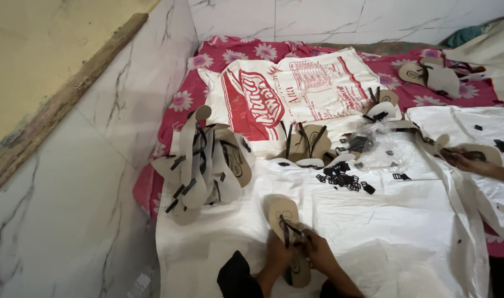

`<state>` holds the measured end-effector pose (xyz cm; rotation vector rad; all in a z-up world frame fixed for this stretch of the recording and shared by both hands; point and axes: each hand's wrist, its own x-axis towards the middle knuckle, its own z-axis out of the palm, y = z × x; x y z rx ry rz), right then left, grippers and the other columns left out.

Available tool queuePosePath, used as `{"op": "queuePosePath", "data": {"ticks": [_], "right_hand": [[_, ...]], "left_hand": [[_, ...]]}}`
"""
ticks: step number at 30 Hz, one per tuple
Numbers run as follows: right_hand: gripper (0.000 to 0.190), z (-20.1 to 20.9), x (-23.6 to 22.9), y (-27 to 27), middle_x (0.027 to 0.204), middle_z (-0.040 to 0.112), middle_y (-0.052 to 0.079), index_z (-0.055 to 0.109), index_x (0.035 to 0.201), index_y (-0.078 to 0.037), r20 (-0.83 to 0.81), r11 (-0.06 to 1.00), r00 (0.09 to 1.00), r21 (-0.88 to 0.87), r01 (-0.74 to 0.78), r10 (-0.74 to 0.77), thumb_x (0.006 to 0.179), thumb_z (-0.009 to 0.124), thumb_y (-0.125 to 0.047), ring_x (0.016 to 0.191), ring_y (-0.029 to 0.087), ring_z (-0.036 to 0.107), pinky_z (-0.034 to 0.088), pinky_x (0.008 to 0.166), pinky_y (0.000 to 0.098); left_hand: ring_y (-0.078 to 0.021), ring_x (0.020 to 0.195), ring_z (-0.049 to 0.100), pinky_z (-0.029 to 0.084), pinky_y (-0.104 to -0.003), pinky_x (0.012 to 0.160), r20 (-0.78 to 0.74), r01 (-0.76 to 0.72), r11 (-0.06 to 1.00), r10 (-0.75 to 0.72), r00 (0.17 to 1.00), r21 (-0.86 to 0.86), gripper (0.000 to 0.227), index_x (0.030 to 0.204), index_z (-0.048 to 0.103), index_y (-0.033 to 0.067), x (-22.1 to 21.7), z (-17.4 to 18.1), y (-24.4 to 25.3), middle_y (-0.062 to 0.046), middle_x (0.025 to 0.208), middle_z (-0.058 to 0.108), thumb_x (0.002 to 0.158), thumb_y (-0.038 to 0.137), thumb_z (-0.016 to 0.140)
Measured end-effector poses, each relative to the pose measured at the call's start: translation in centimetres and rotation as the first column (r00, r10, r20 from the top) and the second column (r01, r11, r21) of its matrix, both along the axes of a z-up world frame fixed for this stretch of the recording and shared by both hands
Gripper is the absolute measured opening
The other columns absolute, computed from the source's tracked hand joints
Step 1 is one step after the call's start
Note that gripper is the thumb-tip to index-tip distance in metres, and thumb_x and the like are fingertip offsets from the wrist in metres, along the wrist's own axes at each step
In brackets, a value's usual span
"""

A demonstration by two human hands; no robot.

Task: The person manually inserts and pulls straps through holes in sandal soles.

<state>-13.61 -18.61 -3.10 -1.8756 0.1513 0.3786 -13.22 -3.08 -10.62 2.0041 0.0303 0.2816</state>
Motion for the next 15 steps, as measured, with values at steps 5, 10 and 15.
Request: {"op": "queuePosePath", "data": {"ticks": [5,10,15], "right_hand": [[0.021,-4.1,1.4,-1.6,0.077,0.074,0.013,0.069,0.111,-0.007,0.294,0.965,0.920,-0.076,-0.249,0.260,0.094,0.061,-0.016,0.071,0.024,0.072,0.057,0.066,0.0389],[0.024,0.7,0.5,-0.5,0.084,0.076,0.015,0.070,0.108,-0.015,0.163,0.906,0.961,-0.398,-0.144,0.225,0.086,0.063,-0.022,0.081,0.036,0.074,0.055,0.071,0.0459],[0.020,-2.0,0.8,-1.3,0.090,0.073,0.018,0.068,0.108,-0.011,0.272,0.850,0.906,-0.504,-0.154,0.326,0.094,0.061,-0.023,0.088,0.041,0.070,0.054,0.073,0.0511]], "left_hand": [[-0.0393,0.090,0.071,0.055,-0.047,0.079,-0.173,0.033,0.998,-0.041,0.984,-0.052,0.026,0.106,0.066,0.0002,0.1,-0.4,0.0,-0.019,0.094,0.071,0.085,0.014,0.070],[-0.0457,0.088,0.067,0.052,-0.051,0.075,-0.078,0.000,0.998,0.006,0.997,0.065,0.022,0.101,0.071,0.0003,0.0,-0.6,-0.2,-0.025,0.090,0.070,0.090,0.019,0.070],[-0.0427,0.090,0.070,0.053,-0.052,0.077,-0.409,-0.066,0.994,0.096,0.908,0.087,0.030,0.100,0.071,0.0010,-1.1,2.8,-0.2,-0.023,0.092,0.073,0.098,0.030,0.066]]}}
